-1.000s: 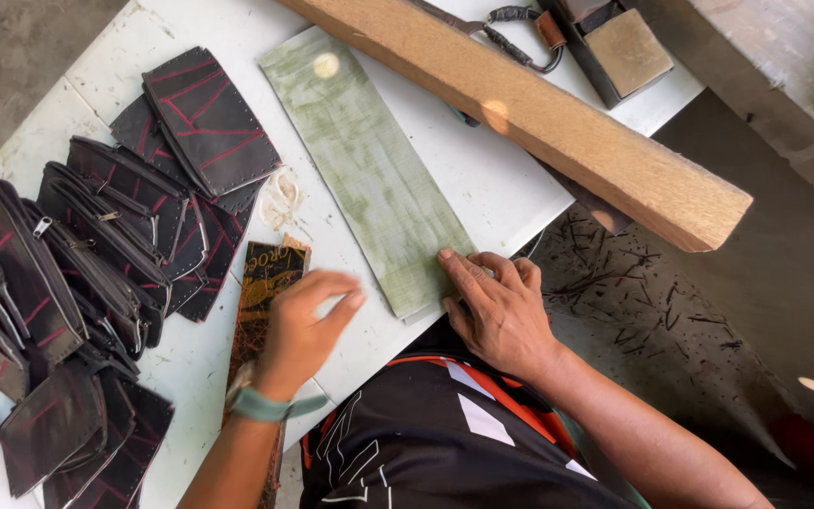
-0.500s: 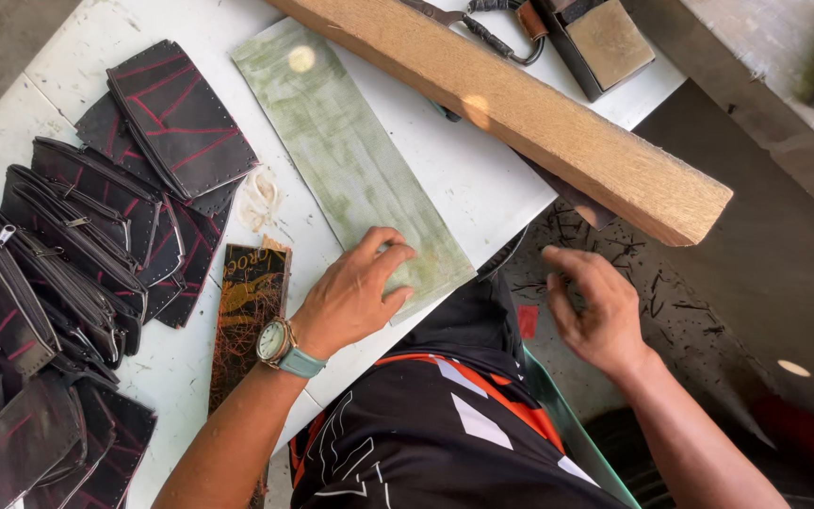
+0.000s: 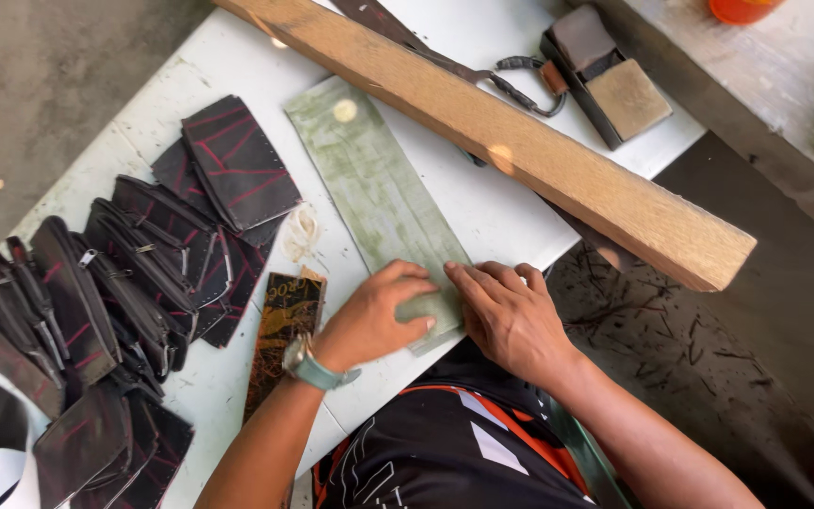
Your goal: The person aligns a long strip of light green woven fabric on a white workbench, uses a metal ruler to measure, and cuts the fabric into narrower strips with a utility knife. The cut pieces are set aside on the bench.
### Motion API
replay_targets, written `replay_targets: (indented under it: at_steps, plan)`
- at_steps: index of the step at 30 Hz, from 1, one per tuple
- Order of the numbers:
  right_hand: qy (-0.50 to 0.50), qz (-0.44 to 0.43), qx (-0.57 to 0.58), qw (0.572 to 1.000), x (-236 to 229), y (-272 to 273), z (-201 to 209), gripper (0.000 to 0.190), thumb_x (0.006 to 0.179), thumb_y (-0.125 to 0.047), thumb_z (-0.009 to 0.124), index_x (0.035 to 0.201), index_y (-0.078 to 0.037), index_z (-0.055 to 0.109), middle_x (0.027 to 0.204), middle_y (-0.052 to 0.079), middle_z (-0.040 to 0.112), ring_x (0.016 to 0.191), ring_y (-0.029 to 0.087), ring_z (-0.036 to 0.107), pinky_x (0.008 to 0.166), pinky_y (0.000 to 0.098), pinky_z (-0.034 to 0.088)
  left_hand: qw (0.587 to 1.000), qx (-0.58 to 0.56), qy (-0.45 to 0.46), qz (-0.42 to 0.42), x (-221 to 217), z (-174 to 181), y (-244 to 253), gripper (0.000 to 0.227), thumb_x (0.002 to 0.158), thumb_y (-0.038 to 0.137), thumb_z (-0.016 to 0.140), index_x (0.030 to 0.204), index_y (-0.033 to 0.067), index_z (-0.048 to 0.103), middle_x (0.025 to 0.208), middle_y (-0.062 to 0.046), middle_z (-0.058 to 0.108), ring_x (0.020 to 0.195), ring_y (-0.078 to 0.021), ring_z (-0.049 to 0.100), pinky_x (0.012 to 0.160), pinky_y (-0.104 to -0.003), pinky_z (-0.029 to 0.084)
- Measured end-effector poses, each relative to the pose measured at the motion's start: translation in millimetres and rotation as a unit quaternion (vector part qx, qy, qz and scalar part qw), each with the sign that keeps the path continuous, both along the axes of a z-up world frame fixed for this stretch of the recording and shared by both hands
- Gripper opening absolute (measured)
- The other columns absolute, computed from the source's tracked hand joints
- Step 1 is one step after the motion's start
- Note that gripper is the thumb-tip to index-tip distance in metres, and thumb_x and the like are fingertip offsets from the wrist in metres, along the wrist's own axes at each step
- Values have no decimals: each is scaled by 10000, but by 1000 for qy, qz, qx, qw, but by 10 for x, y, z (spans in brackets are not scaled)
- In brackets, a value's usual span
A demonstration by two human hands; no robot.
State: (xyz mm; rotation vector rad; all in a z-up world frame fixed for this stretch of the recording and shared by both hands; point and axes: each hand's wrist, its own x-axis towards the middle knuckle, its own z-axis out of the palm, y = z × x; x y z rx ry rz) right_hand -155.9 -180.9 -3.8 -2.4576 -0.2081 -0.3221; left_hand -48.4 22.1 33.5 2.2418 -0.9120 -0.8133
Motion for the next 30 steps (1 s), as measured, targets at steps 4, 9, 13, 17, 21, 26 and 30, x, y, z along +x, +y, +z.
replay_targets:
  at_steps: [4, 9, 13, 17, 21, 26, 30]
  plan:
    - [39, -5, -2, 999, 22, 19, -42, 647, 871, -160, 698, 1479, -99, 485, 1162, 57, 696, 1138, 248, 605, 950, 499, 430, 997, -77, 22, 21, 484, 30, 67, 376, 859, 259, 780, 1157, 36, 732, 1261, -118, 661, 1139, -261, 703, 939, -394, 593]
    - [63, 32, 5, 997, 13, -56, 2, 725, 800, -127, 691, 1488, -121, 460, 1149, 71, 713, 1136, 271, 603, 982, 503, 426, 992, -1, -96, 81, 926, 72, -84, 298, 903, 249, 721, 1122, 47, 730, 1189, -109, 686, 1077, -273, 697, 906, -385, 581]
    - [97, 85, -7, 992, -69, -209, 52, 770, 770, -133, 696, 1497, -136, 443, 1164, 92, 704, 1149, 283, 593, 1020, 487, 420, 978, 76, -189, 48, 872, 23, -159, 282, 875, 227, 730, 1072, 24, 731, 1150, -151, 673, 1033, -361, 665, 895, -442, 529]
    - [2, 111, -4, 994, -135, -305, 62, 896, 660, -80, 642, 1536, -142, 465, 1227, 45, 710, 1254, 260, 585, 1071, 508, 376, 979, 130, -149, 59, 819, 29, -67, 264, 896, 244, 705, 1050, 32, 734, 1150, -141, 686, 1009, -364, 672, 886, -453, 532]
    - [73, 76, 8, 994, -84, -231, 15, 547, 930, -255, 653, 1451, -157, 519, 1140, 45, 740, 1147, 255, 618, 1005, 461, 422, 974, 162, -139, 76, 928, 13, 25, 241, 948, 258, 674, 1047, 53, 753, 1100, -153, 708, 1010, -348, 688, 909, -448, 543]
    - [58, 53, -20, 997, 48, -85, -48, 582, 915, -310, 655, 1457, -148, 521, 1080, 33, 740, 1101, 245, 644, 953, 415, 450, 960, 77, -239, 126, 1240, -184, -19, 315, 933, 273, 723, 1157, 50, 711, 1191, -176, 654, 1063, -369, 662, 901, -462, 546]
    - [79, 30, 40, 996, -44, -67, -40, 651, 872, -252, 729, 1466, -111, 503, 1227, 123, 662, 1114, 289, 626, 947, 424, 503, 962, 108, -228, 101, 1454, -320, -56, 669, 815, 376, 815, 1344, 47, 572, 1321, -186, 522, 1084, -390, 625, 874, -482, 532]
